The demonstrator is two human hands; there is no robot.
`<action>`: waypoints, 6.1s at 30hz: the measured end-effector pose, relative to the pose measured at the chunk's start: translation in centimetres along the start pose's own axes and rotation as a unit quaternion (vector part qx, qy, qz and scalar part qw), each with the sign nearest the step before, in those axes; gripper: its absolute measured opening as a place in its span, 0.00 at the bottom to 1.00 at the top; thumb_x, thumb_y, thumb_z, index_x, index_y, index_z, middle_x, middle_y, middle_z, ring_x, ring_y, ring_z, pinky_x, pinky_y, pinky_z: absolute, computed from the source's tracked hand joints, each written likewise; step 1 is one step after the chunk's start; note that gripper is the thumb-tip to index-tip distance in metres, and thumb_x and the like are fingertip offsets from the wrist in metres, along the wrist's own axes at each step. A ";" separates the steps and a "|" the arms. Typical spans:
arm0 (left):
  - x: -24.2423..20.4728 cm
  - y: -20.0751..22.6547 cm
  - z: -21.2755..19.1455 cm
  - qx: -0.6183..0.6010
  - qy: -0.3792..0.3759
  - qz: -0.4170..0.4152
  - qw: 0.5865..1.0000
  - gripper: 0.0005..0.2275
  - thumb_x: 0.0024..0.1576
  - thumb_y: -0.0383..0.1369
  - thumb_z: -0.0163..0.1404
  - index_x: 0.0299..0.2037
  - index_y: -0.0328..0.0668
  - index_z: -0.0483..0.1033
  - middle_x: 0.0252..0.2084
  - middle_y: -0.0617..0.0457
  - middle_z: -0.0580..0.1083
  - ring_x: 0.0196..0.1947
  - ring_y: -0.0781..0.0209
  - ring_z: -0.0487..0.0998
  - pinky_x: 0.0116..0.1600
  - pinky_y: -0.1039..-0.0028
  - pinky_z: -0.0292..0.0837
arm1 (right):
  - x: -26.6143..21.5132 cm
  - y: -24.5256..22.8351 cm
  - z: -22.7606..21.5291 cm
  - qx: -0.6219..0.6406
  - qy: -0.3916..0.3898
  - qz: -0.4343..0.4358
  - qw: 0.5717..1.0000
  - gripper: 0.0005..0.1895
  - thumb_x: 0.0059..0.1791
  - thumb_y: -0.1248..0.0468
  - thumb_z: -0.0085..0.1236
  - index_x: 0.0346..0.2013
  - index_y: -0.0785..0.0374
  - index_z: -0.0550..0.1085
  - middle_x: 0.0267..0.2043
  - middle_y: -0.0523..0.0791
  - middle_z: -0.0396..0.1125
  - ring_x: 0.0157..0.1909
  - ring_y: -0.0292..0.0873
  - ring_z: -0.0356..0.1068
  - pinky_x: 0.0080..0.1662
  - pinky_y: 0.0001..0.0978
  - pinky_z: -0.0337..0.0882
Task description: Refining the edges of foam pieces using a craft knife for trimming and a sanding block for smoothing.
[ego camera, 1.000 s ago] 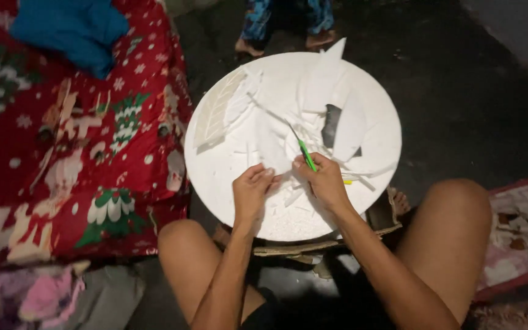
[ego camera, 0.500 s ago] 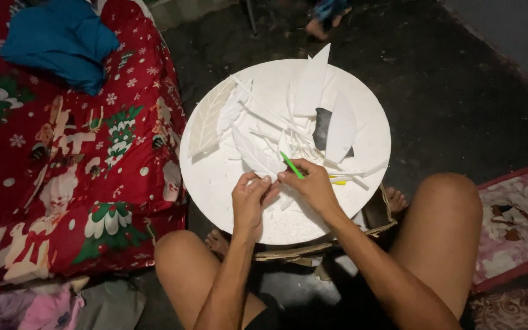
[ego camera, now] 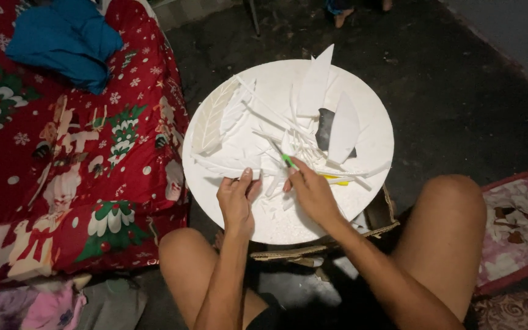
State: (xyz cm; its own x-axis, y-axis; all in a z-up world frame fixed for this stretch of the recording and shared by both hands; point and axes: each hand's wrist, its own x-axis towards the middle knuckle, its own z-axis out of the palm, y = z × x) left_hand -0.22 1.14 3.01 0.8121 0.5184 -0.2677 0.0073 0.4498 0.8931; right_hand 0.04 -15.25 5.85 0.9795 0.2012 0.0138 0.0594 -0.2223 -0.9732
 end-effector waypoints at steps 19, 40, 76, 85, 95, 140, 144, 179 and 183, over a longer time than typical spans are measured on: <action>0.3 -0.9 0.0 -0.001 0.056 0.017 0.998 0.16 0.51 0.25 0.62 0.48 0.34 0.72 0.38 0.52 0.74 0.36 0.64 0.77 0.47 0.69 0.81 | -1.7 0.6 2.5 -0.258 0.024 -0.115 0.959 0.24 0.58 0.56 0.32 0.65 0.59 0.65 0.42 0.58 0.74 0.38 0.63 0.75 0.40 0.57 0.73; 0.0 -1.2 0.5 0.014 0.061 0.056 0.996 0.12 0.48 0.23 0.63 0.39 0.34 0.74 0.30 0.50 0.76 0.27 0.65 0.78 0.38 0.74 0.82 | -0.9 2.8 4.0 -0.345 0.085 -0.197 0.914 0.22 0.57 0.58 0.37 0.63 0.61 0.68 0.28 0.53 0.74 0.26 0.55 0.74 0.29 0.48 0.72; 0.0 0.5 1.1 0.082 0.091 0.094 0.988 0.13 0.44 0.26 0.66 0.36 0.31 0.78 0.28 0.50 0.75 0.26 0.68 0.74 0.35 0.73 0.76 | -0.7 0.8 5.1 -0.369 0.065 -0.174 0.911 0.21 0.55 0.59 0.40 0.56 0.68 0.72 0.19 0.54 0.71 0.22 0.55 0.73 0.27 0.48 0.71; 1.1 -0.3 0.5 0.091 0.091 0.098 0.987 0.14 0.44 0.27 0.67 0.38 0.32 0.79 0.28 0.50 0.76 0.27 0.67 0.73 0.36 0.73 0.75 | -2.6 0.1 5.0 -0.379 0.053 -0.169 0.908 0.21 0.55 0.60 0.41 0.57 0.67 0.72 0.20 0.55 0.72 0.24 0.58 0.74 0.29 0.53 0.72; 1.4 -0.6 0.8 0.057 0.090 0.071 0.992 0.15 0.43 0.27 0.68 0.39 0.33 0.79 0.29 0.52 0.75 0.27 0.69 0.74 0.37 0.76 0.75 | -2.6 0.9 5.1 -0.366 0.034 -0.140 0.919 0.22 0.55 0.58 0.38 0.58 0.66 0.71 0.22 0.54 0.73 0.26 0.56 0.75 0.31 0.50 0.73; -0.3 -0.2 -0.4 0.079 -0.115 0.042 0.989 0.14 0.56 0.34 0.58 0.49 0.35 0.77 0.35 0.51 0.76 0.31 0.65 0.79 0.37 0.77 0.79 | 1.5 1.8 0.0 0.201 -0.025 0.126 0.971 0.11 0.42 0.61 0.69 0.30 0.65 0.78 0.19 0.38 0.55 0.19 0.30 0.55 0.21 0.18 0.55; -0.8 0.5 -0.3 0.074 -0.110 0.045 0.990 0.14 0.56 0.32 0.57 0.49 0.33 0.78 0.33 0.51 0.77 0.29 0.65 0.79 0.36 0.77 0.79 | 1.2 1.5 -0.2 0.223 -0.043 0.153 0.962 0.11 0.44 0.61 0.67 0.26 0.66 0.75 0.17 0.39 0.50 0.16 0.31 0.53 0.19 0.18 0.51; -2.1 2.9 -0.2 0.329 -0.139 0.130 0.925 0.12 0.57 0.37 0.53 0.46 0.40 0.80 0.29 0.48 0.80 0.26 0.63 0.80 0.40 0.73 0.75 | 6.2 0.3 -6.8 -0.512 0.016 -0.455 0.728 0.15 0.53 0.55 0.50 0.54 0.40 0.74 0.31 0.38 0.70 0.32 0.43 0.70 0.39 0.36 0.69; -2.0 3.1 -0.4 0.320 -0.146 0.129 0.927 0.13 0.57 0.37 0.54 0.47 0.39 0.80 0.29 0.46 0.80 0.27 0.63 0.80 0.40 0.73 0.75 | 6.9 0.1 -9.2 -0.551 0.009 -0.435 0.712 0.15 0.54 0.53 0.47 0.54 0.38 0.74 0.32 0.36 0.70 0.34 0.42 0.70 0.41 0.36 0.69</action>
State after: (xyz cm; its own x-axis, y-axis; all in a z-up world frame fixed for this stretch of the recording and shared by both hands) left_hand -2.09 1.78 6.13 0.9577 0.2874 0.0102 0.0600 -0.2341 0.9704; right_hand 8.55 -22.64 7.98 0.4806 0.7106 0.5139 0.7513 -0.6359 0.1768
